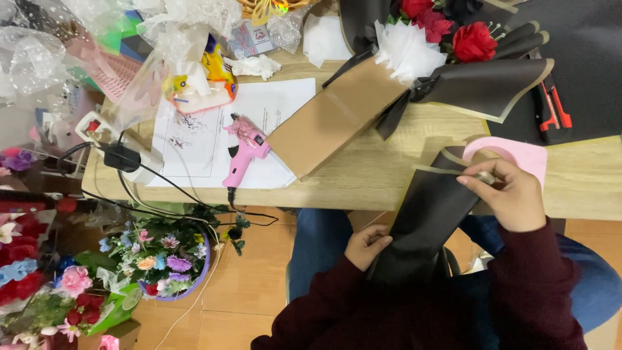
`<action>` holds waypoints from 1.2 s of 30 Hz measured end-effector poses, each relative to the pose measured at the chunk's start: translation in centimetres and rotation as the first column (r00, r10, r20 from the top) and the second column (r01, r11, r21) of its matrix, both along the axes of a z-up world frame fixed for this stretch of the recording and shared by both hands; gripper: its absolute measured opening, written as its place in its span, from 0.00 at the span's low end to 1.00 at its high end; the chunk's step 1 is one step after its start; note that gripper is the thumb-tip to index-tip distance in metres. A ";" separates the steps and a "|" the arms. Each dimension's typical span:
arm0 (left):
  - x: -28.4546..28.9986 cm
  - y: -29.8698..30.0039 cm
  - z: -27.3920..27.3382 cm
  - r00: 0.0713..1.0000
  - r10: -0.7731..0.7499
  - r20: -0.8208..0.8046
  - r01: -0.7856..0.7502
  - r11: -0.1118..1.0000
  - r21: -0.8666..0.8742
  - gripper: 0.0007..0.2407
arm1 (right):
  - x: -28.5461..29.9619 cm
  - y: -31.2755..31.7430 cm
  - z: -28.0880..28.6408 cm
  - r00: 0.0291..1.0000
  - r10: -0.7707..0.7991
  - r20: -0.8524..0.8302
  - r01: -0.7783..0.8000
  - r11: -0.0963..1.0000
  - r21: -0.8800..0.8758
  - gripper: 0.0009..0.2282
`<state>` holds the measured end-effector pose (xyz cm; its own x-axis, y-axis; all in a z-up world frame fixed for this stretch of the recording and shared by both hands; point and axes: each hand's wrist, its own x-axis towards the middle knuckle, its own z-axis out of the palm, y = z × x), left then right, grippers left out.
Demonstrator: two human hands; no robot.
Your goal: Wrapping a bouquet of red and black artificial flowers with brown and black decorative paper.
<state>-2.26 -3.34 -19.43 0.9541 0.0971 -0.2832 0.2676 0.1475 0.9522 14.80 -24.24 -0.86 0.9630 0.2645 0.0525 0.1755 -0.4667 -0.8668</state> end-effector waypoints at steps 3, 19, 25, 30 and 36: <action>0.0 0.0 -0.2 1.000 0.009 -0.027 -0.009 1.000 -0.008 0.14 | 0.4 0.4 -0.3 0.998 -0.010 0.065 0.004 0.996 0.093 0.20; -1.3 0.6 2.7 0.880 0.212 0.426 -0.249 0.968 0.032 0.02 | -5.7 2.3 1.5 0.954 0.300 0.007 -0.299 0.948 0.113 0.44; -0.3 1.3 1.1 0.959 0.267 0.093 -0.267 0.964 -0.007 0.09 | -10.3 2.2 -5.8 0.972 0.157 -0.176 -0.136 0.983 0.127 0.39; -0.8 1.4 1.6 0.951 0.302 -0.063 -0.306 0.949 -0.078 0.08 | -13.3 4.2 -11.0 0.973 -0.008 -0.230 0.103 0.908 0.406 0.22; -1.1 0.8 1.0 0.942 0.326 -0.080 -0.332 0.940 -0.082 0.11 | -13.2 4.9 -10.6 0.839 -0.164 -0.519 0.287 0.943 0.167 0.09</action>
<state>-3.33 -2.51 -18.38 0.8529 0.3724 -0.3658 0.2495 0.3246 0.9123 1.65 -19.31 -11.42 0.9083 0.0767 -0.4113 -0.3873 -0.2180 -0.8958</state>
